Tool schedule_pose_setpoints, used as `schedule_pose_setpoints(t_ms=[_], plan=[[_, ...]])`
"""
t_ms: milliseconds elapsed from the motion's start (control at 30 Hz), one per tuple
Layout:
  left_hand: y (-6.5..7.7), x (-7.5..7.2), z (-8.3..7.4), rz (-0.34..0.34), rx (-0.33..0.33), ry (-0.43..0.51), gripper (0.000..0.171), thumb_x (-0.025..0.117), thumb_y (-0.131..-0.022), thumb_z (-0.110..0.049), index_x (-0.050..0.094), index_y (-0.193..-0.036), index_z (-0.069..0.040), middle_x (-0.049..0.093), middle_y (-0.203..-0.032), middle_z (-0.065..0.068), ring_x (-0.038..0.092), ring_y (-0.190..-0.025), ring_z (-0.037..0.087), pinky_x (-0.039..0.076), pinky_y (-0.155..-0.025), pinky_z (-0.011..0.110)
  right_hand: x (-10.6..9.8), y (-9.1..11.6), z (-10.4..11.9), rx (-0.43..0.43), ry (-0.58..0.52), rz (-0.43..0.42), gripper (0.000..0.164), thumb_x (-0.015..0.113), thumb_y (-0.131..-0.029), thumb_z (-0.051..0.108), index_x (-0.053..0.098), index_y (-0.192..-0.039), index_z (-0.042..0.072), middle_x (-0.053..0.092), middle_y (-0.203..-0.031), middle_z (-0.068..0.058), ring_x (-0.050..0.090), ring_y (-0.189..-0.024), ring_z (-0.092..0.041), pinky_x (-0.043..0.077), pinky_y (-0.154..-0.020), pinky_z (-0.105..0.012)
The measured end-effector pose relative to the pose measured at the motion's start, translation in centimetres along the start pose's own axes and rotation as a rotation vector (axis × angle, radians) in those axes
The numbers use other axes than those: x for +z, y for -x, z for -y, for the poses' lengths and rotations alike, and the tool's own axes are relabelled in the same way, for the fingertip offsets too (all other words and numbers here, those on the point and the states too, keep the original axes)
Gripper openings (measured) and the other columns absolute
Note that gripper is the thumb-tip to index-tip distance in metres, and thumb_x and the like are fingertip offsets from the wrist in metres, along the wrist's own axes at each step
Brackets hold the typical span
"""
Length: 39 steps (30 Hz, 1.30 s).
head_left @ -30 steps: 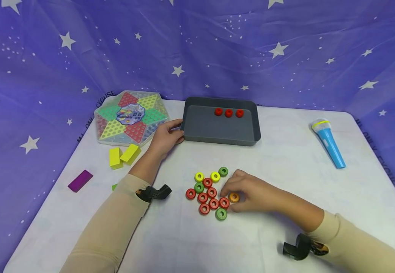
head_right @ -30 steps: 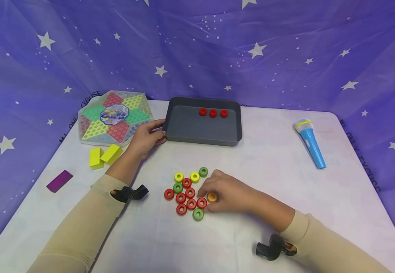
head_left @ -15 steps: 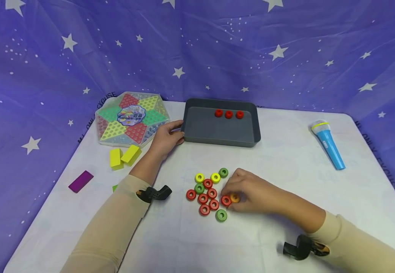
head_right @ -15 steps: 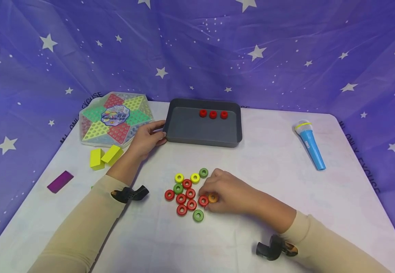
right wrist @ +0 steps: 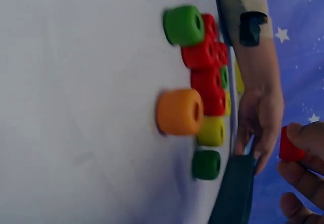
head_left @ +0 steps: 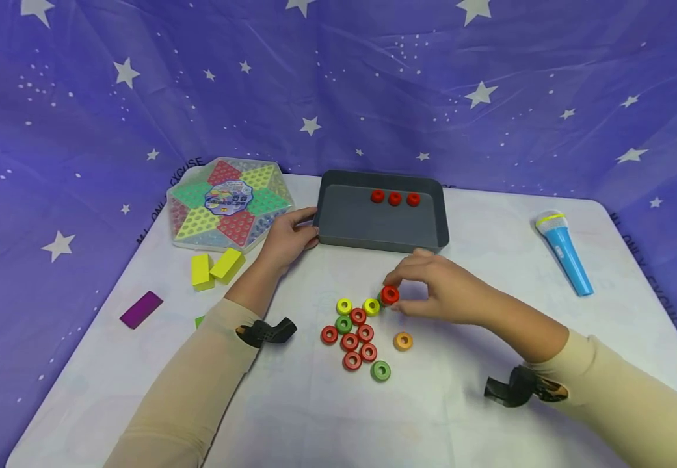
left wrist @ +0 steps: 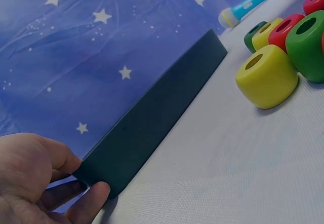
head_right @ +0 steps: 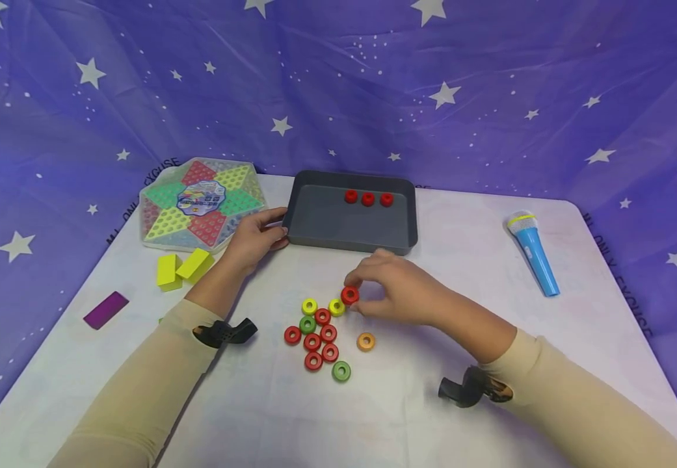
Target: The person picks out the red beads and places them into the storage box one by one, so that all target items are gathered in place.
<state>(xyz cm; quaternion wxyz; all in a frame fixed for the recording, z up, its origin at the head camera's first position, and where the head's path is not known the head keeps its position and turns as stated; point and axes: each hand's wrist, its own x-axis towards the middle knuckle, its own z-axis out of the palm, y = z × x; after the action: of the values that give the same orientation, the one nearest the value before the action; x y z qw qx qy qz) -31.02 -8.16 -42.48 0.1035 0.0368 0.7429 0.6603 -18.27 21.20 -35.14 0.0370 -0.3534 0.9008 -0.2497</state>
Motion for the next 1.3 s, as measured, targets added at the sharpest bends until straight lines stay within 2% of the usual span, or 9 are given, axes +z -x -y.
schedule_pose_setpoints(t_ms=[167, 300, 433, 667, 900, 1100, 1200, 1300], plan=[[-0.2, 0.0, 0.0, 0.006, -0.022, -0.004, 0.05, 0.059, -0.098, -0.003, 0.053, -0.148, -0.008, 0.052, -0.149, 0.012, 0.064, -0.114, 0.024, 0.059, -0.094, 0.038, -1.9, -2.1, -1.0, -0.016, -0.001, -0.052, 0.026, 0.082, -0.085, 0.026, 0.076, -0.11, 0.024, 0.07, -0.104, 0.017, 0.056, -0.1, -0.007, 0.054, -0.085, -0.036], [-0.4, -0.1, 0.1, 0.015, -0.036, 0.005, 0.051, 0.058, -0.099, -0.003, 0.051, -0.149, -0.009, 0.05, -0.152, 0.012, 0.064, -0.114, 0.024, 0.057, -0.098, 0.043, -3.3, -4.1, -1.7, -0.009, -0.014, -0.06, 0.025, 0.082, -0.086, 0.025, 0.076, -0.11, 0.021, 0.072, -0.106, 0.012, 0.06, -0.102, -0.014, 0.052, -0.089, -0.04], [-0.3, -0.2, 0.3, 0.015, -0.026, 0.015, 0.051, 0.06, -0.099, -0.005, 0.053, -0.148, -0.012, 0.051, -0.151, 0.009, 0.064, -0.112, 0.022, 0.059, -0.096, 0.04, -4.7, -6.3, -2.3, 0.013, -0.006, -0.057, 0.025, 0.081, -0.087, 0.026, 0.076, -0.11, 0.021, 0.072, -0.108, 0.009, 0.061, -0.104, -0.016, 0.052, -0.088, -0.043], [-0.1, -0.2, 0.2, 0.0, -0.006, 0.002, 0.048, 0.061, -0.097, -0.004, 0.057, -0.145, -0.012, 0.056, -0.146, 0.008, 0.066, -0.108, 0.02, 0.061, -0.088, 0.032, -6.4, -10.0, -3.7, 0.029, 0.028, -0.055, 0.028, 0.08, -0.087, 0.024, 0.075, -0.112, 0.015, 0.072, -0.105, 0.003, 0.059, -0.097, -0.02, 0.053, -0.082, -0.04], [-0.2, 0.0, 0.0, 0.0, -0.002, 0.003, 0.048, 0.061, -0.097, -0.004, 0.057, -0.145, -0.011, 0.055, -0.146, 0.008, 0.066, -0.107, 0.021, 0.061, -0.088, 0.032, -6.8, -13.2, -6.2, 0.051, 0.039, -0.034, 0.027, 0.077, -0.089, 0.02, 0.074, -0.114, 0.01, 0.073, -0.11, -0.005, 0.066, -0.109, -0.027, 0.054, -0.097, -0.05], [-0.2, 0.1, -0.1, 0.0, 0.0, 0.003, 0.049, 0.061, -0.097, -0.004, 0.057, -0.145, -0.01, 0.056, -0.146, 0.009, 0.066, -0.109, 0.022, 0.062, -0.087, 0.03, -6.8, -15.5, -7.9, 0.144, 0.063, 0.023, 0.028, 0.074, -0.091, 0.02, 0.074, -0.118, 0.012, 0.073, -0.116, -0.006, 0.065, -0.111, -0.026, 0.055, -0.094, -0.044], [-0.1, 0.0, 0.0, -0.003, -0.007, 0.001, 0.049, 0.06, -0.097, -0.004, 0.056, -0.146, -0.01, 0.056, -0.146, 0.009, 0.066, -0.109, 0.021, 0.062, -0.086, 0.029, -6.6, -16.6, -8.6, 0.202, 0.065, 0.064, 0.029, 0.072, -0.092, 0.019, 0.073, -0.12, 0.013, 0.072, -0.118, -0.007, 0.068, -0.101, -0.028, 0.056, -0.091, -0.044], [-0.1, 0.0, 0.2, -0.004, -0.011, 0.005, 0.049, 0.06, -0.097, -0.003, 0.056, -0.146, -0.01, 0.056, -0.146, 0.009, 0.066, -0.108, 0.021, 0.062, -0.086, 0.029, -6.2, -17.6, -9.4, 0.24, 0.08, 0.109, 0.03, 0.07, -0.094, 0.02, 0.071, -0.123, 0.013, 0.07, -0.122, -0.008, 0.067, -0.099, -0.029, 0.055, -0.094, -0.044]])
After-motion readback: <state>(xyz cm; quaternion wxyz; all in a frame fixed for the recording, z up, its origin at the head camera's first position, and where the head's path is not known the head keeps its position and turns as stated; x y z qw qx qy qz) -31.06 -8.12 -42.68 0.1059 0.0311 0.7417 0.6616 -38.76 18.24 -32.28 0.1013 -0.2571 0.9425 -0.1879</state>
